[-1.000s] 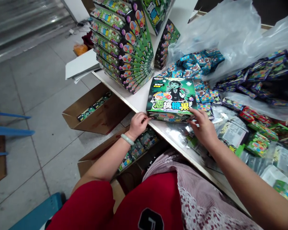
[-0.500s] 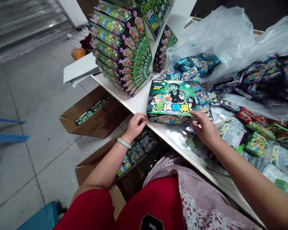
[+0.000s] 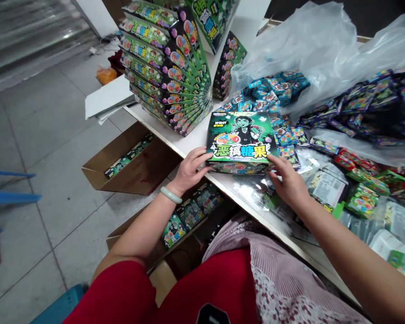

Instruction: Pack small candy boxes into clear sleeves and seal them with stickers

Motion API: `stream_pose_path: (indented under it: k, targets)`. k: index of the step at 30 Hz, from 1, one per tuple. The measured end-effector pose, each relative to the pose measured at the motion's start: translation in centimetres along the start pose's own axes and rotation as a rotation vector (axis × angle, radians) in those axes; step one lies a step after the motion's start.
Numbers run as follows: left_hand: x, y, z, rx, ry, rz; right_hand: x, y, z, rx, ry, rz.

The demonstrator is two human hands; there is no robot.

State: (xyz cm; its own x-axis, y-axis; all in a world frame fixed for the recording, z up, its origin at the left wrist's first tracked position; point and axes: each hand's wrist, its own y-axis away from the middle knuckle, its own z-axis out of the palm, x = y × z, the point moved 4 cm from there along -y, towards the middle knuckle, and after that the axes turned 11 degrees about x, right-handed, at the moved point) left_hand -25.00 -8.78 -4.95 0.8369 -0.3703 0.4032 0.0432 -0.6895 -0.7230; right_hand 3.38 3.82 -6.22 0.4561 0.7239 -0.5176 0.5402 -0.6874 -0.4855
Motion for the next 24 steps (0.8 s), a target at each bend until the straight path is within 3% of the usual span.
stream_pose_path:
  k: [11, 18, 24]
  targets:
    - [0.6, 0.9, 1.0, 0.068, -0.051, 0.051, -0.3, 0.5, 0.3, 0.006, 0.129, 0.036]
    - [1.2, 0.4, 1.7, 0.027, -0.019, -0.138, -0.4, 0.3, 0.2, -0.06, 0.121, 0.064]
    - [1.0, 0.1, 2.9, 0.044, 0.022, -0.048, 0.0, 0.8, 0.7, -0.007, 0.045, 0.07]
